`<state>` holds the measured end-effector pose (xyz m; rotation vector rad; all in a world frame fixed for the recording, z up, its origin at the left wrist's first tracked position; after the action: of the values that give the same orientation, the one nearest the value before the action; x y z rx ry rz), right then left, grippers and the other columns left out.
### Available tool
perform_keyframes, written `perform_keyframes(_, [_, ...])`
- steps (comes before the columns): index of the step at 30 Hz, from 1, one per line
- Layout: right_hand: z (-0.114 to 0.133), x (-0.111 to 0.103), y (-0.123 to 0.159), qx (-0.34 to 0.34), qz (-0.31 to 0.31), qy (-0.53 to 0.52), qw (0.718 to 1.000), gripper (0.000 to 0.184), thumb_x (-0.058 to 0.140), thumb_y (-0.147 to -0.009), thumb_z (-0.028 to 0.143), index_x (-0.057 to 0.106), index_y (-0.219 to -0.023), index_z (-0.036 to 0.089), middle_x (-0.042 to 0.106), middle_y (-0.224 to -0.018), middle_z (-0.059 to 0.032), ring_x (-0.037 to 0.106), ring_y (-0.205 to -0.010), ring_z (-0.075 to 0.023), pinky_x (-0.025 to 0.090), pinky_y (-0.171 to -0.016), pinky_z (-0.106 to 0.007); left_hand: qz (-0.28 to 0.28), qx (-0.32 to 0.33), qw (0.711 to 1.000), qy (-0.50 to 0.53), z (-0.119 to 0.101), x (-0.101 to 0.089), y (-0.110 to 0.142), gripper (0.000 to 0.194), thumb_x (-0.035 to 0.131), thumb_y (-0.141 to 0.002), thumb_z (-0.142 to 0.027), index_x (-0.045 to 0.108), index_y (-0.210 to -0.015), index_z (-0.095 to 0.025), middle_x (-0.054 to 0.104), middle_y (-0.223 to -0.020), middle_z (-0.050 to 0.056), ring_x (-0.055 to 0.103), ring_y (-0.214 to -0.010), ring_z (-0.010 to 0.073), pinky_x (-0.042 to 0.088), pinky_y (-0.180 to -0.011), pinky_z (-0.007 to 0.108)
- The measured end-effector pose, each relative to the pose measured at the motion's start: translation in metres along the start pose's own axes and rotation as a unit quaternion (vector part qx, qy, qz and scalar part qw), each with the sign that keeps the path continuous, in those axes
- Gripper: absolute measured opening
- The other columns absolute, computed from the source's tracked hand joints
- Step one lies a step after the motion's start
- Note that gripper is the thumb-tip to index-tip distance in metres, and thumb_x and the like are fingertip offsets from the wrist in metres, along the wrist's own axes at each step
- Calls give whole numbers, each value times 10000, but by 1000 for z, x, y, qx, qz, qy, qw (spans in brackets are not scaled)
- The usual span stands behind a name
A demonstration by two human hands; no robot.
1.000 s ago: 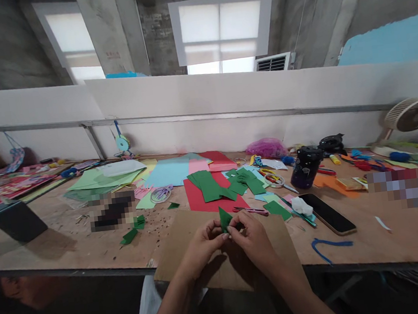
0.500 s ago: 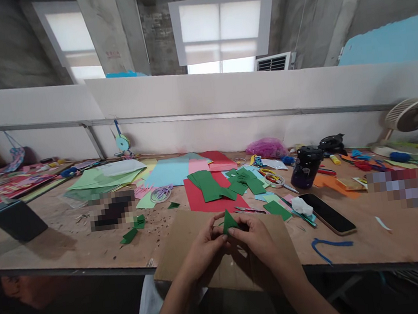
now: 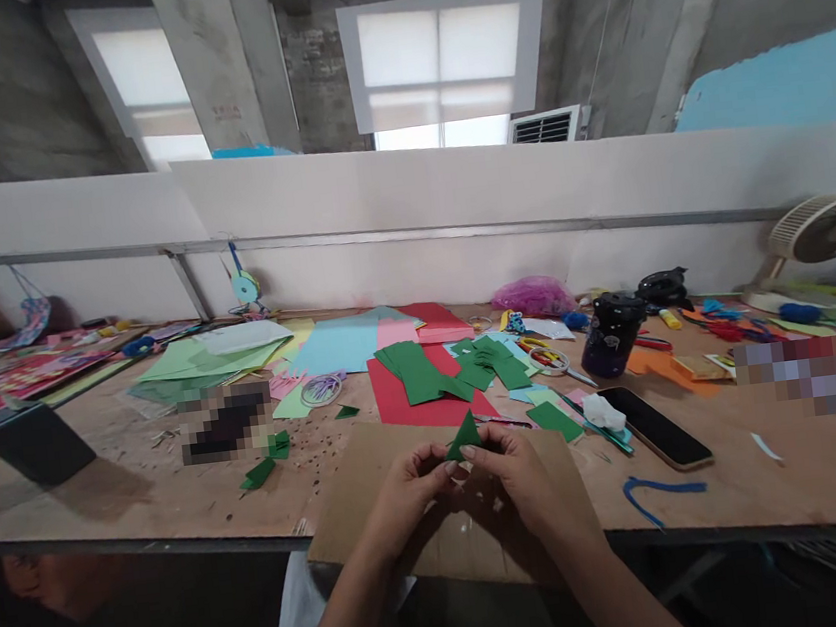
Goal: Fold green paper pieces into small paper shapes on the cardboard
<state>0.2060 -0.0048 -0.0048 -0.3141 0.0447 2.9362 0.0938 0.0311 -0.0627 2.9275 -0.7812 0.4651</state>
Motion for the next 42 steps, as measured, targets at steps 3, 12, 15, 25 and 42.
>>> perform_keyframes(3, [14,0,6,7,-5,60,998,138,620,-725,332,670,-730,203,644,-578,3,579,-541,-174,366,-480,-235,-10,2,1000,-4,1,-2,-2,231,698,-734,-344,619,-770,-130,645,-718,32,573,-596,111,439,-575,214])
perform_keyframes(12, [9,4,2,-7,21,43,999,174,590,-737,354,668,-765,201,678,-685,-5,598,-632,-174,406,-543,-225,-12,1,1000,-19,6,-3,-5,239,678,-743,-368,595,-794,-150,618,-680,17,550,-561,116,436,-535,228])
perform_keyframes(15, [-3,10,-2,1,46,-14,999,189,599,-733,370,658,-796,202,675,-717,-2,589,-625,-161,409,-545,-223,6,18,999,-27,0,2,-3,238,676,-749,-356,642,-819,-131,639,-739,39,570,-632,126,442,-595,235])
perform_keyframes(25, [14,0,7,10,-19,45,999,122,638,-678,317,665,-664,199,606,-533,-5,490,-478,-150,295,-437,-246,-12,38,998,-46,-4,-2,-2,222,650,-770,-364,623,-790,-145,579,-677,5,511,-595,107,385,-566,218])
perform_keyframes(42, [-21,35,-5,-42,165,0,985,210,577,-792,376,624,-733,180,581,-651,14,520,-607,-148,368,-553,-242,-60,83,991,-85,-16,-13,-2,232,627,-784,-385,568,-762,-162,537,-712,-6,484,-663,125,381,-610,225])
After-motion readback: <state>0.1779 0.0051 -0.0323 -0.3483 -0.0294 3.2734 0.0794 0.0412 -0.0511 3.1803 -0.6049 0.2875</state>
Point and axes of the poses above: each hand's wrist, its own y-axis away from the middle knuckle, its own x-axis out of the palm, z = x × y, the point moved 10 cm from there along -y, towards the middle knuckle
